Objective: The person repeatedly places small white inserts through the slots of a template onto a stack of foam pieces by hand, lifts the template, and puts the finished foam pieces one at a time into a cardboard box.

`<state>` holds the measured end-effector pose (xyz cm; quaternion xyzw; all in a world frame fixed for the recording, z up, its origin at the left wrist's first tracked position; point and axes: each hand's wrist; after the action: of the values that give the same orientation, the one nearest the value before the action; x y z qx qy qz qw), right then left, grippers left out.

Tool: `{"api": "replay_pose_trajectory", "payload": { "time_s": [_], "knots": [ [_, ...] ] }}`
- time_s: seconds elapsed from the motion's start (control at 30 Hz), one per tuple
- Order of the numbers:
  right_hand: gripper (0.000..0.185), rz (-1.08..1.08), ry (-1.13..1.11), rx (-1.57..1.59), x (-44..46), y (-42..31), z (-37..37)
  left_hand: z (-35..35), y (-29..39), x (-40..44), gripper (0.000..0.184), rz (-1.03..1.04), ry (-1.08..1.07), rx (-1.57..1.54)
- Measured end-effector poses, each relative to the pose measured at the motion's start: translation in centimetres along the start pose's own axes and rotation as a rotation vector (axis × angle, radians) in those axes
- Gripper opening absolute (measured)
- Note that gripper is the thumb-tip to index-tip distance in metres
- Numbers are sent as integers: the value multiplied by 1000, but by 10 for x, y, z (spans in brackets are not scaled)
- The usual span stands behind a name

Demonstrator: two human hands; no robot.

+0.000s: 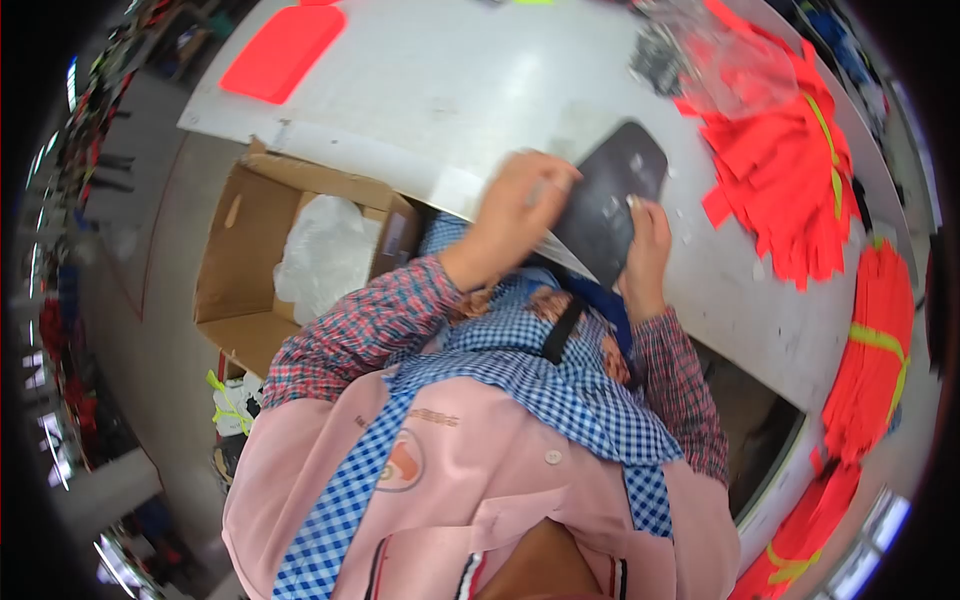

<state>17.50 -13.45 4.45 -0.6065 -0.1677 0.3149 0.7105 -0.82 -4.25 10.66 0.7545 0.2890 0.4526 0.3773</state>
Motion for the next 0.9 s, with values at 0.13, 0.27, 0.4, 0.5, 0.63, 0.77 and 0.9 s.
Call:
{"api": "replay_pose_trajectory", "payload": {
  "time_s": [0.13, 0.27, 0.4, 0.5, 0.63, 0.77, 0.9],
  "knots": [
    [15, -224, -144, -218, 34, 17, 0, -7, -35, -4, 44, -64, -75, 189],
    [20, -295, -244, -435, 47, 21, 4, -2, -52, -19, 63, 7, -270, 264],
    [23, -266, -294, -553, 50, 15, 10, 8, -59, -34, 66, 116, -444, 397],
    [22, -264, -285, -631, 52, 11, 12, 15, -66, -44, 60, 165, -473, 495],
    [19, -268, -138, -676, 51, 12, 12, 19, -72, -50, 52, 147, -451, 515],
    [18, -300, -60, -640, 48, 16, 7, 17, -72, -51, 50, 135, -438, 487],
    [19, -288, -86, -650, 40, 13, 1, 15, -75, -49, 50, 134, -446, 470]
  ]
}}
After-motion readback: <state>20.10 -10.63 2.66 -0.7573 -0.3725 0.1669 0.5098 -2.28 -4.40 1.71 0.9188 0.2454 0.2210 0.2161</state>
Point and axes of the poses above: each hand's wrist, its own x-axis towards the middle knuckle, its own z-axis out of the palm, y = z × x, and after that the axes turned 6 degrees about y, right-handed
